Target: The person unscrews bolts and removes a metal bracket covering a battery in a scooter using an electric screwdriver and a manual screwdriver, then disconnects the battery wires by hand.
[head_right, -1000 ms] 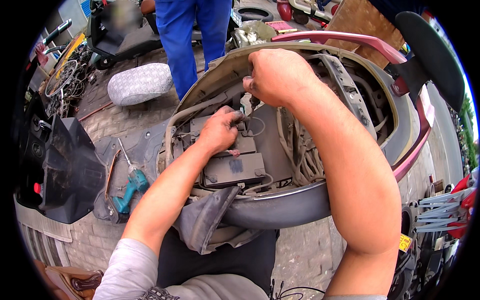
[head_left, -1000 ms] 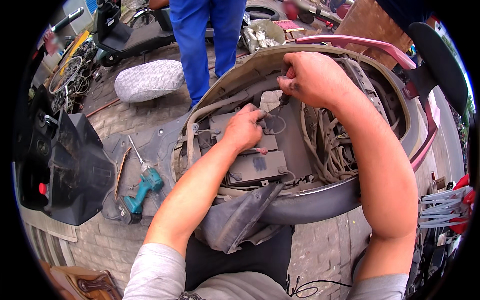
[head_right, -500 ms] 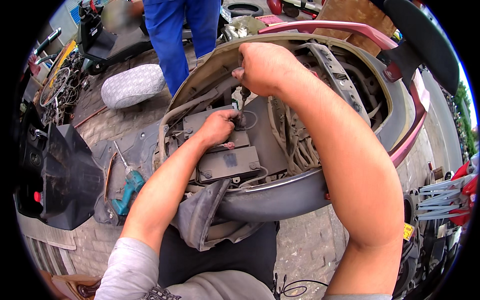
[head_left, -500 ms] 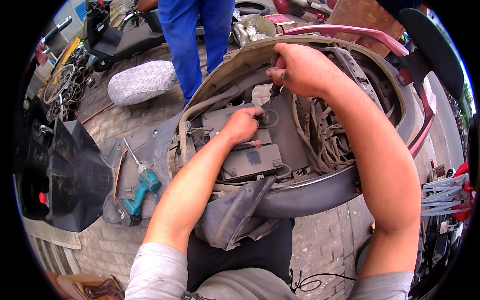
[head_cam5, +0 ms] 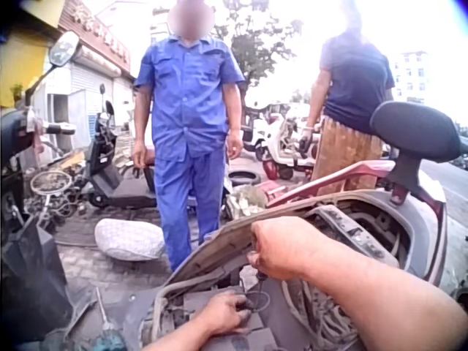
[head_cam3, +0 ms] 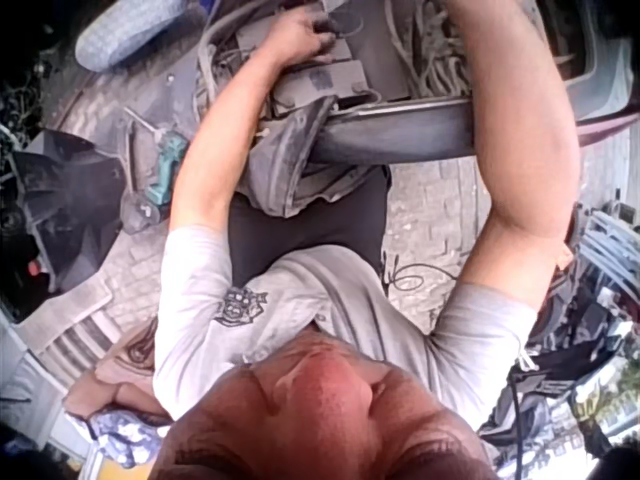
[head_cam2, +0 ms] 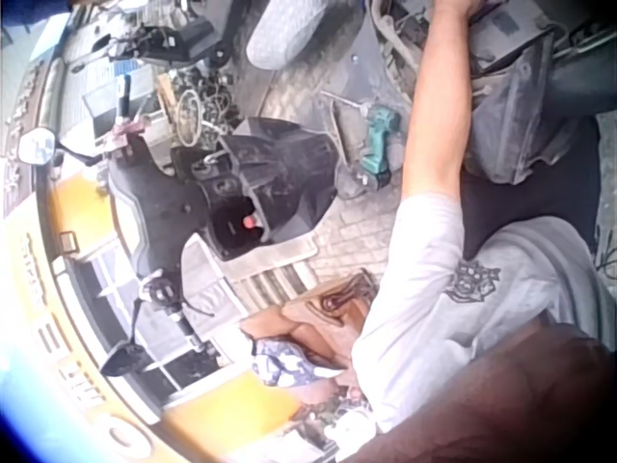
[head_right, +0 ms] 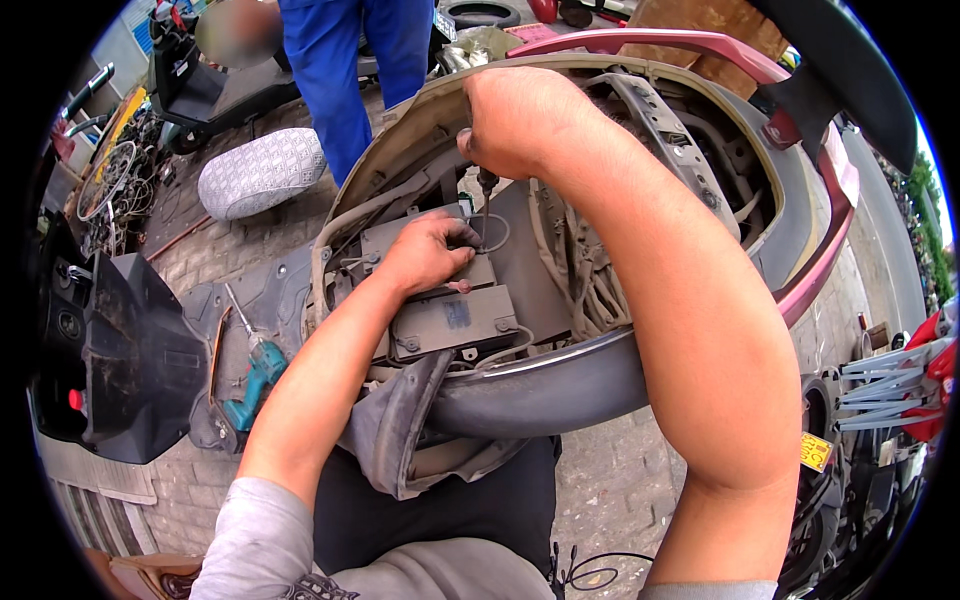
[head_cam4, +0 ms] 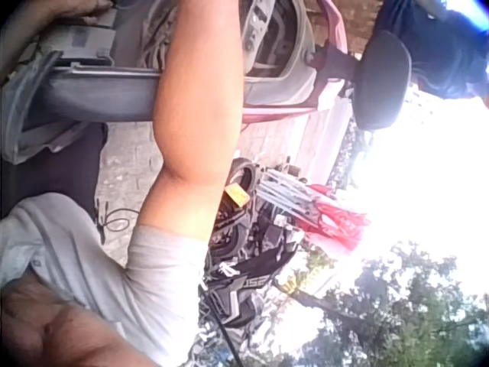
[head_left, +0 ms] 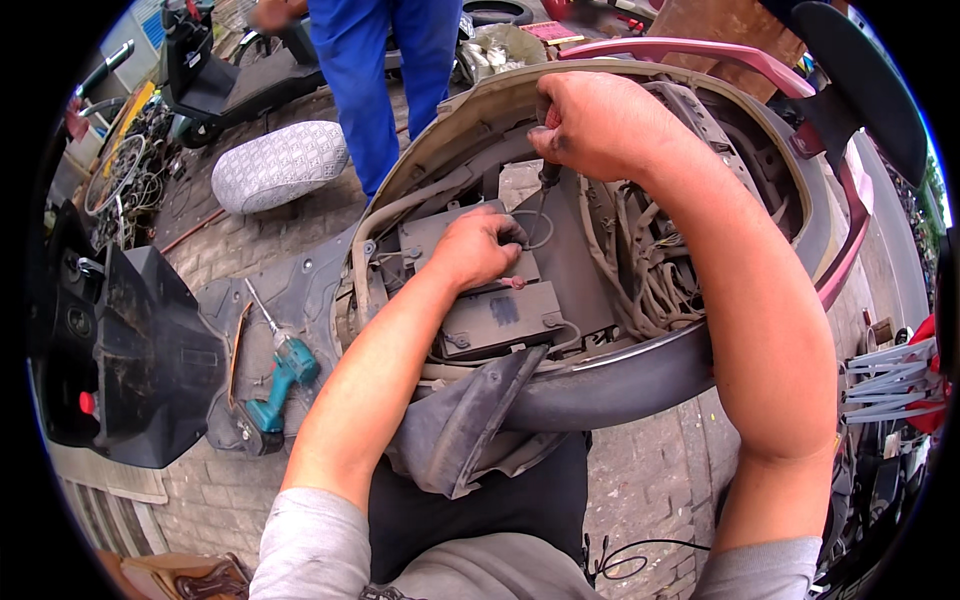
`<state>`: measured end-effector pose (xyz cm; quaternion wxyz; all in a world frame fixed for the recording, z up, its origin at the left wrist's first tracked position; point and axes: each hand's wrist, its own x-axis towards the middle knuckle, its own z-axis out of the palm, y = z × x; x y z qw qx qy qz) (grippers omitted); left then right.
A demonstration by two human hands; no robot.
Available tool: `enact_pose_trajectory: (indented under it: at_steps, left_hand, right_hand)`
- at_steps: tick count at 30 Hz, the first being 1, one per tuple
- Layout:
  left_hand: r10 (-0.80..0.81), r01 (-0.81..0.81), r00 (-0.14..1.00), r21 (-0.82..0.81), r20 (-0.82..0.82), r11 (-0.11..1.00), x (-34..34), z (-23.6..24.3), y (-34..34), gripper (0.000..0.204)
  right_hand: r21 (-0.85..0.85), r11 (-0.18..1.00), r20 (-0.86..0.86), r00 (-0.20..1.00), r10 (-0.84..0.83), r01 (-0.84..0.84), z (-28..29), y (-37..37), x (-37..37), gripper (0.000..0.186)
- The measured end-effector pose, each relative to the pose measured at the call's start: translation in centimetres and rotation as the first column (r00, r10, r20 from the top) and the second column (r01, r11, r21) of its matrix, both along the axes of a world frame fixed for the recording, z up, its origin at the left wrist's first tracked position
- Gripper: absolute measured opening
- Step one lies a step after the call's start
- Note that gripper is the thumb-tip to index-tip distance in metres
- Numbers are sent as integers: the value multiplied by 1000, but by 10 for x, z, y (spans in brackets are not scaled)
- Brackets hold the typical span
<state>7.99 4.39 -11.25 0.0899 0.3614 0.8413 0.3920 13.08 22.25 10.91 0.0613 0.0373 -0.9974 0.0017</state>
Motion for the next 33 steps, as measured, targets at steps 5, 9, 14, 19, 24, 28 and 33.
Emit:
enact_pose_trajectory:
  at_steps: [5, 9, 14, 19, 24, 28, 33]
  left_hand:
    - [67, -74, 994, -77, -90, 994, 4, 6, -7, 28]
    - [82, -93, 992, -118, -98, 989, 3, 8, -6, 30]
    - [91, -98, 994, -132, -60, 986, 4, 10, -5, 31]
    - [83, -86, 996, -97, -42, 992, 6, 11, -6, 30]
    - [83, -85, 996, -82, -36, 993, 3, 4, -5, 26]
    - [80, -81, 996, -50, -35, 995, 7, 4, -7, 22]
    - [57, -59, 996, -27, -65, 998, 3, 0, -8, 22]
  right_hand:
    - [-16, 999, -19, 999, 41, -42, -4, -5, 3, 35]
    - [-45, 997, -29, 998, 54, -55, -1, -6, 3, 34]
    - [-10, 997, 23, 997, 78, -78, -4, -10, 3, 39]
    - [-12, 997, 22, 996, 82, -82, -7, -10, 0, 39]
    - [-37, 997, 32, 997, 71, -70, -5, -11, 3, 38]
    - [-43, 998, 32, 998, 46, -45, -3, -15, 5, 38]
    - [-29, 997, 28, 997, 65, -65, -4, -15, 3, 39]
